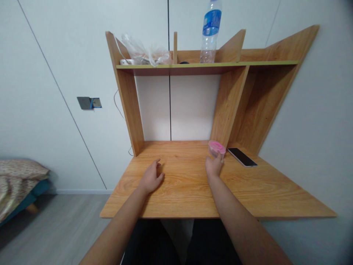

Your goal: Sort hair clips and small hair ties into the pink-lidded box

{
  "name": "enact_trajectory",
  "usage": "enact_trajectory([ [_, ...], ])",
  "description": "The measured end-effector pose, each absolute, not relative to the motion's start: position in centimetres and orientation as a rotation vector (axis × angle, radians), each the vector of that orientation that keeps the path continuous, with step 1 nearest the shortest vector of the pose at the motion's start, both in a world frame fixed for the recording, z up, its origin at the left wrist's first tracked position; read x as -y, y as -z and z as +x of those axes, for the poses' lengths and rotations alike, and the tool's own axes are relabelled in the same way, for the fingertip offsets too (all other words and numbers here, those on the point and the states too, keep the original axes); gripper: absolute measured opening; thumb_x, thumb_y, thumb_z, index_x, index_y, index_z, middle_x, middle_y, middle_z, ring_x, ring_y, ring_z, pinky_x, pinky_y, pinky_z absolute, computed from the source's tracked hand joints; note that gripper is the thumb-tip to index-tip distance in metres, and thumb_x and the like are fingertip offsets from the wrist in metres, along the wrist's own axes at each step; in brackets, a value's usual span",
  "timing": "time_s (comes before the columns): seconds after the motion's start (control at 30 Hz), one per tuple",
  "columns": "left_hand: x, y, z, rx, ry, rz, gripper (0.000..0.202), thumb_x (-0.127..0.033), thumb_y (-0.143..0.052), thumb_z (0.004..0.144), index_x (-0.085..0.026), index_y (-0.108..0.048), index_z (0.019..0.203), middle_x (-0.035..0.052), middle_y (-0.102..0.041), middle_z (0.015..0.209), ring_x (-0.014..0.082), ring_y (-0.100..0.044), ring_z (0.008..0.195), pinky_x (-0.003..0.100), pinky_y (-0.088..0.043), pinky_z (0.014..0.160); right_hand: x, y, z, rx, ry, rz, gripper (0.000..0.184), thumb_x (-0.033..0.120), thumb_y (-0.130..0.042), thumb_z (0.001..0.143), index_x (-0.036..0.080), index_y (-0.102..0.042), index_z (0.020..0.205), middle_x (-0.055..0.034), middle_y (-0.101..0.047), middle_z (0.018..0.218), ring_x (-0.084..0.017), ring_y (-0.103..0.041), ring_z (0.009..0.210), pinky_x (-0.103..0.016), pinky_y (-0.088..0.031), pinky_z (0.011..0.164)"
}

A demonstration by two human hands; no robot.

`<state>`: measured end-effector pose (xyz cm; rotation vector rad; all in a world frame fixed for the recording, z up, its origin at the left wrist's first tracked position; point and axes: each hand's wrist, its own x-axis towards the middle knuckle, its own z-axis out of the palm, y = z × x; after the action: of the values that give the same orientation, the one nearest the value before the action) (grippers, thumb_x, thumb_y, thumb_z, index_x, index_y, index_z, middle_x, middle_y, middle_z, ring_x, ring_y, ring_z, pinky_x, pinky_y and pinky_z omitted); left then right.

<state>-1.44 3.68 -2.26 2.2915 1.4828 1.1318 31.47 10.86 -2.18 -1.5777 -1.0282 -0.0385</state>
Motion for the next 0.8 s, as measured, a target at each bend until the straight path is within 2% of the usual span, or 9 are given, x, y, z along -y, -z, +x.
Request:
enact_trajectory([
  [0.17,-3.7,2.2,-1.5,-1.496,-1.115,2.309,0.059,-0.03,-0.06,0.086,-0.016,-0.042,0.141,0.0156,-0.065,0.123,0.0299,-0.063,0.114,0.049,-0.049,0.101,-10.5,1.9,30.7,1.051,0.087,-1.605,0.036,0.034,-0.062,0.097,0.017,-0.056,0.128,-0.0102,-0.059,0.13,-0.025,-0.062,0.11,-0.047,-0.054,0.092],
  [0.57,-3.5,1.8,-1.3,-1.568,-0.986,2.44,0.054,-0.029,-0.057,0.088,-0.016,-0.048,0.14,0.0147,-0.06,0.136,0.0305,-0.056,0.127,0.047,-0.043,0.11,-8.7,2.1,27.2,1.834,-0.034,-1.565,0.035,0.035,-0.061,0.097,0.019,-0.057,0.128,-0.0102,-0.057,0.134,-0.026,-0.06,0.115,-0.049,-0.052,0.097],
  [0.67,-3.4,1.6,-0.9,-1.663,-0.911,2.453,0.059,-0.034,-0.054,0.09,-0.013,-0.044,0.144,0.0174,-0.058,0.139,0.0325,-0.053,0.13,0.048,-0.039,0.112,-8.2,2.2,26.9,1.946,-0.062,-1.627,0.048,0.039,-0.06,0.096,0.021,-0.05,0.14,-0.0138,-0.047,0.148,-0.031,-0.048,0.132,-0.054,-0.04,0.109],
  [0.8,-3.2,1.4,-0.6,-1.804,-0.791,2.442,0.066,-0.047,-0.046,0.095,-0.012,-0.038,0.15,0.0191,-0.048,0.15,0.0334,-0.042,0.139,0.048,-0.029,0.118,-7.7,2.1,26.4,2.087,-0.107,-1.702,0.075,0.05,-0.055,0.094,0.021,-0.026,0.157,-0.0143,-0.024,0.163,-0.031,-0.019,0.151,-0.05,-0.014,0.121],
])
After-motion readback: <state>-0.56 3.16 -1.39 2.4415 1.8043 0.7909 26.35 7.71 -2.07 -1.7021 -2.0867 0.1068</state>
